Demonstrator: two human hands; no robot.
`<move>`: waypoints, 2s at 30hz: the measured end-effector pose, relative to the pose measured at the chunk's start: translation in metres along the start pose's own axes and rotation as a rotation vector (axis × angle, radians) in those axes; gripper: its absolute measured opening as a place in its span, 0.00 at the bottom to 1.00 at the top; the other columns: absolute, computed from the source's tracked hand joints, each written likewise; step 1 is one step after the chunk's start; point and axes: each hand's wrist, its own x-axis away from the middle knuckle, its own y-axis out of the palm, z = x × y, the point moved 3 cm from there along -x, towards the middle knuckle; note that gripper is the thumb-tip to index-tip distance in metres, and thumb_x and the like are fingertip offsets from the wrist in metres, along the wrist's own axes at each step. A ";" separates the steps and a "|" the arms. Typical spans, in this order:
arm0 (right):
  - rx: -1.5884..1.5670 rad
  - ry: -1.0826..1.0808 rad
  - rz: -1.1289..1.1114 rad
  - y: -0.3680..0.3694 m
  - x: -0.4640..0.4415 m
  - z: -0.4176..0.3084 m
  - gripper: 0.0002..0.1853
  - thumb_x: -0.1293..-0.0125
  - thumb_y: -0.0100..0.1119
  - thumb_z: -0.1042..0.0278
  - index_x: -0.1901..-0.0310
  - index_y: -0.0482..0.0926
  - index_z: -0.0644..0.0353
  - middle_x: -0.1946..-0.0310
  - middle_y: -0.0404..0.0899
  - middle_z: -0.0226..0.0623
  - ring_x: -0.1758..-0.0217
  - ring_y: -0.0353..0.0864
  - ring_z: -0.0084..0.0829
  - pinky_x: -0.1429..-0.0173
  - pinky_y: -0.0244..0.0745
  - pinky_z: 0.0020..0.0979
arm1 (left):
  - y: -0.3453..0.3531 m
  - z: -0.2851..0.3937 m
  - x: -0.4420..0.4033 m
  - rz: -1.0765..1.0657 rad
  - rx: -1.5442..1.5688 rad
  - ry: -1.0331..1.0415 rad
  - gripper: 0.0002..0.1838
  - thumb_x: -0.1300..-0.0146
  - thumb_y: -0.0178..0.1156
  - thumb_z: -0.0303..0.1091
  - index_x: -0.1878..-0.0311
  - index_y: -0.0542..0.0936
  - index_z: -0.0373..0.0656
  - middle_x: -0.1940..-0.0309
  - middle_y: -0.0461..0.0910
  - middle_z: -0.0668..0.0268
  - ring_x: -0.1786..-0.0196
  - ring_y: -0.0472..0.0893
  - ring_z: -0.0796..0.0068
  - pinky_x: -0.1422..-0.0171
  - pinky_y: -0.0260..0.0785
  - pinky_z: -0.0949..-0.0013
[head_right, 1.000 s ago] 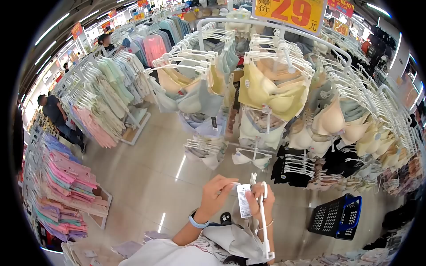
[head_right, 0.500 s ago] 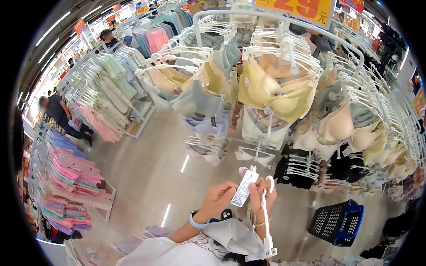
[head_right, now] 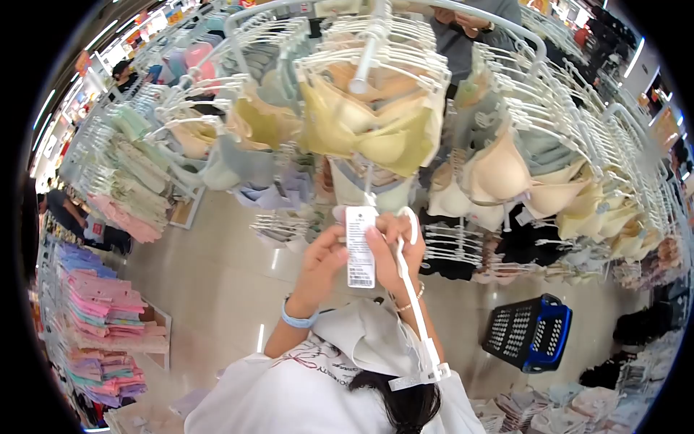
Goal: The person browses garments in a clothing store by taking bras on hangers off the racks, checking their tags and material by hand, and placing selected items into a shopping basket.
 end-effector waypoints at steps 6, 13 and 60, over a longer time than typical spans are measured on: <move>-0.115 -0.014 -0.078 -0.027 -0.017 0.003 0.10 0.45 0.44 0.78 0.73 0.54 0.56 0.70 0.69 0.50 0.66 0.69 0.31 0.65 0.68 0.27 | 0.021 -0.004 -0.020 -0.030 0.051 0.041 0.15 0.43 0.43 0.25 0.51 0.61 0.36 0.68 0.75 0.64 0.67 0.73 0.83 0.64 0.65 0.80; -0.185 0.012 -0.023 -0.036 -0.015 0.011 0.11 0.46 0.45 0.81 0.75 0.54 0.56 0.76 0.70 0.39 0.72 0.61 0.20 0.66 0.59 0.22 | 0.017 -0.023 -0.025 -0.022 0.126 0.014 0.15 0.43 0.44 0.26 0.51 0.62 0.34 0.67 0.75 0.63 0.65 0.73 0.83 0.61 0.64 0.80; -0.105 -0.055 0.128 -0.010 -0.043 0.041 0.10 0.46 0.46 0.81 0.74 0.55 0.57 0.67 0.74 0.48 0.68 0.71 0.22 0.64 0.67 0.21 | -0.032 -0.006 -0.056 -0.079 0.025 -0.135 0.15 0.39 0.41 0.31 0.50 0.63 0.35 0.60 0.70 0.68 0.59 0.69 0.85 0.55 0.61 0.81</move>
